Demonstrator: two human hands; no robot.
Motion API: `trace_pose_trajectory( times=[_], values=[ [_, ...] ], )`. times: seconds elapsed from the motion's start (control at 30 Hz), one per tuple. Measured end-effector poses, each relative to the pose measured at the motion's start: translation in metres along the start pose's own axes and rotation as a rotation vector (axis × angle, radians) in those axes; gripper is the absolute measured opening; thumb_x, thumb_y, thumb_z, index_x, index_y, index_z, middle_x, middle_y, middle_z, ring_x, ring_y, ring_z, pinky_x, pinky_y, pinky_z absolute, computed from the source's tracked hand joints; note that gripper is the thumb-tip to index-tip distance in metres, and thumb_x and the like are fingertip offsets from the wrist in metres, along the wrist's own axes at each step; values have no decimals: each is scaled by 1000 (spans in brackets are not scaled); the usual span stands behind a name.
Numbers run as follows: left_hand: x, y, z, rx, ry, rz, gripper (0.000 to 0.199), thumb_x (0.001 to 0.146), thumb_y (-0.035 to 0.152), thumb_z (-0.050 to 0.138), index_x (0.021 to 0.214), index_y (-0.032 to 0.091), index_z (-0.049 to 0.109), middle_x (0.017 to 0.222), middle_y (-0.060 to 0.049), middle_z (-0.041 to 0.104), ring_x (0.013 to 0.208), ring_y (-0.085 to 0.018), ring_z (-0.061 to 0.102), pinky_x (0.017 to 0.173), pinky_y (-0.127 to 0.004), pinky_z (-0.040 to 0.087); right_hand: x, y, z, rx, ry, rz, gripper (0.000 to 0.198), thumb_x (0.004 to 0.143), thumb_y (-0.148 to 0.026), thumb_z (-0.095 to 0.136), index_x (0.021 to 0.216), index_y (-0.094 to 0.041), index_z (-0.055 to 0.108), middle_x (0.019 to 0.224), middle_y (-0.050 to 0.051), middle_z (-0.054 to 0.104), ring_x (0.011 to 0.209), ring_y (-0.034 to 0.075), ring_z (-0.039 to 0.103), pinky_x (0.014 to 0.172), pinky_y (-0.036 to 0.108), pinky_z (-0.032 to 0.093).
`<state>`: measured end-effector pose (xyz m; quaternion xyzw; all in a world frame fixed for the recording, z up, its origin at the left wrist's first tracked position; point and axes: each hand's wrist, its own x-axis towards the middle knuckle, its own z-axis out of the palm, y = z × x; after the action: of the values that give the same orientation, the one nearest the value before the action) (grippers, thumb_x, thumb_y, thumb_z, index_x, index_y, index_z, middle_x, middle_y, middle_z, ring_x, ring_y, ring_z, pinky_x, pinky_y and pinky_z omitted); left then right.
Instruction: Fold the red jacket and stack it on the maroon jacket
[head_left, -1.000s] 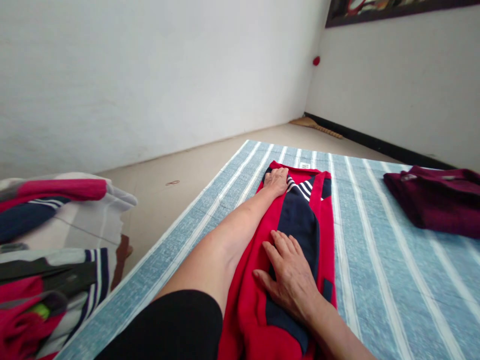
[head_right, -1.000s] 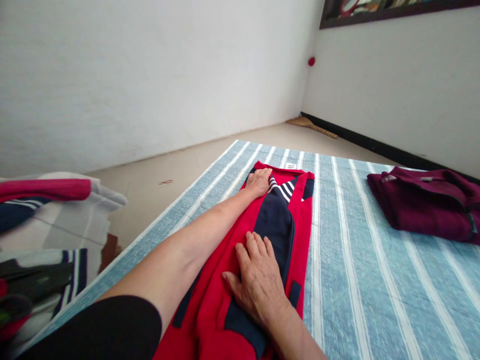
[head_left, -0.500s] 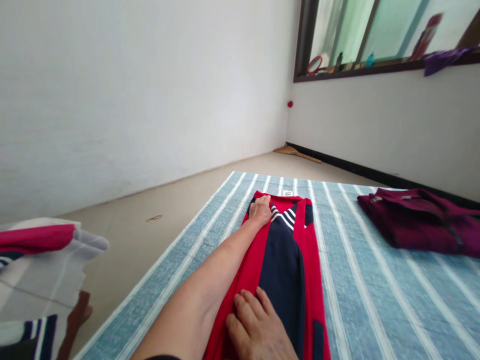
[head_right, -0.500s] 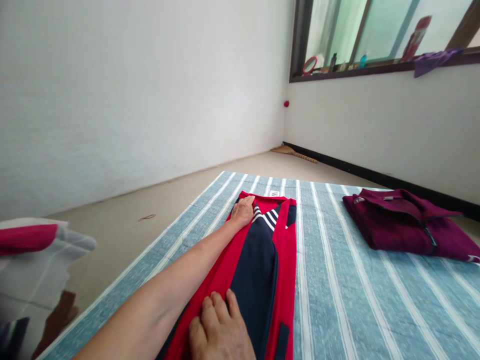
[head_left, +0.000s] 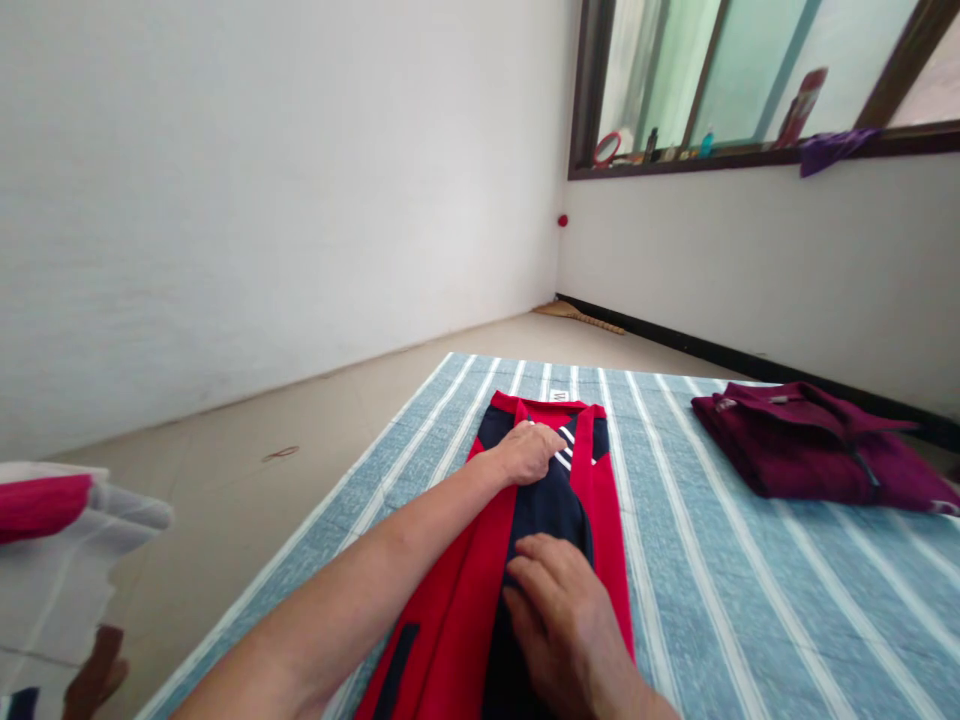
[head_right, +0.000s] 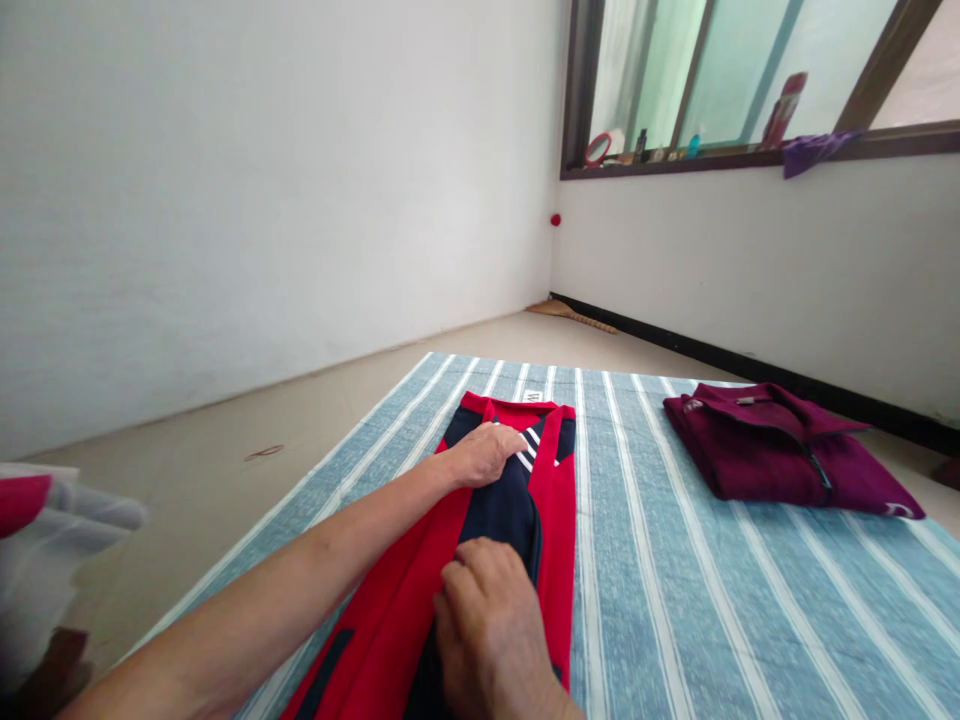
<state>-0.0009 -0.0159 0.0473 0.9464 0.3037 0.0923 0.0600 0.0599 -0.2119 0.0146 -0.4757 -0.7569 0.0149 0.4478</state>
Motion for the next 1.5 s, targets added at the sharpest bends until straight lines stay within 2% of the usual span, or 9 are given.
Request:
trace_pose_trajectory(
  times=[0.1,0.2,0.37,0.67,0.8,1.0,1.2,1.33,1.5],
  values=[
    [-5,6,-10,67,-94,118,23,61,2,65,74,21,62,80,-3,66,82,-23,61,90,-39,44,13,43,-19,-131,49,94,33,81,-5,38,95,-18,65,101,11,67,94,23,63,82,38,52],
    [-9,8,-18,151,-116,183,20,60,6,66,72,20,62,78,-5,65,80,-23,59,85,-38,45,19,80,-25,-154,-50,144,40,76,-1,36,96,-17,67,102,10,68,95,23,63,82,37,52],
    [-18,2,-21,246,-42,196,14,68,6,57,71,19,60,79,-7,62,79,-23,55,82,-36,45,29,104,-27,-85,-194,180,49,70,1,39,106,-19,65,100,6,68,91,21,63,80,33,51],
    [-50,-18,-15,141,207,186,27,86,5,37,80,19,59,86,-6,60,85,-20,53,81,-32,47,50,110,-19,139,-175,123,55,69,-1,49,118,-23,60,114,6,63,105,20,59,90,35,48],
    [-54,-22,-12,-8,366,202,24,90,10,37,85,19,59,89,-7,62,91,-19,57,82,-33,50,65,107,-14,183,-170,71,51,68,1,49,112,-23,61,117,6,63,108,19,59,92,35,47],
    [-56,-25,-5,-83,521,163,17,89,15,43,89,20,59,92,-6,65,91,-19,61,83,-34,52,72,98,-5,276,-51,47,27,76,-5,48,93,-22,61,103,5,67,97,16,63,85,31,51],
    [-60,-29,1,-163,595,86,15,86,14,43,87,22,56,89,-5,65,88,-19,63,83,-36,53,61,92,0,296,-8,80,20,72,-7,45,80,-21,56,96,6,68,92,17,65,78,29,52],
    [-62,-29,0,-189,626,34,12,86,16,44,87,25,53,88,-2,64,88,-19,62,82,-36,53,55,86,-2,329,6,87,18,67,-7,47,77,-22,52,104,8,67,99,18,64,84,31,51],
    [-61,-29,0,-231,659,-26,9,84,17,47,85,26,51,88,0,63,86,-19,62,81,-35,52,61,79,0,370,-78,123,27,68,-10,51,91,-22,53,114,9,64,109,20,60,89,33,48]
  ],
)
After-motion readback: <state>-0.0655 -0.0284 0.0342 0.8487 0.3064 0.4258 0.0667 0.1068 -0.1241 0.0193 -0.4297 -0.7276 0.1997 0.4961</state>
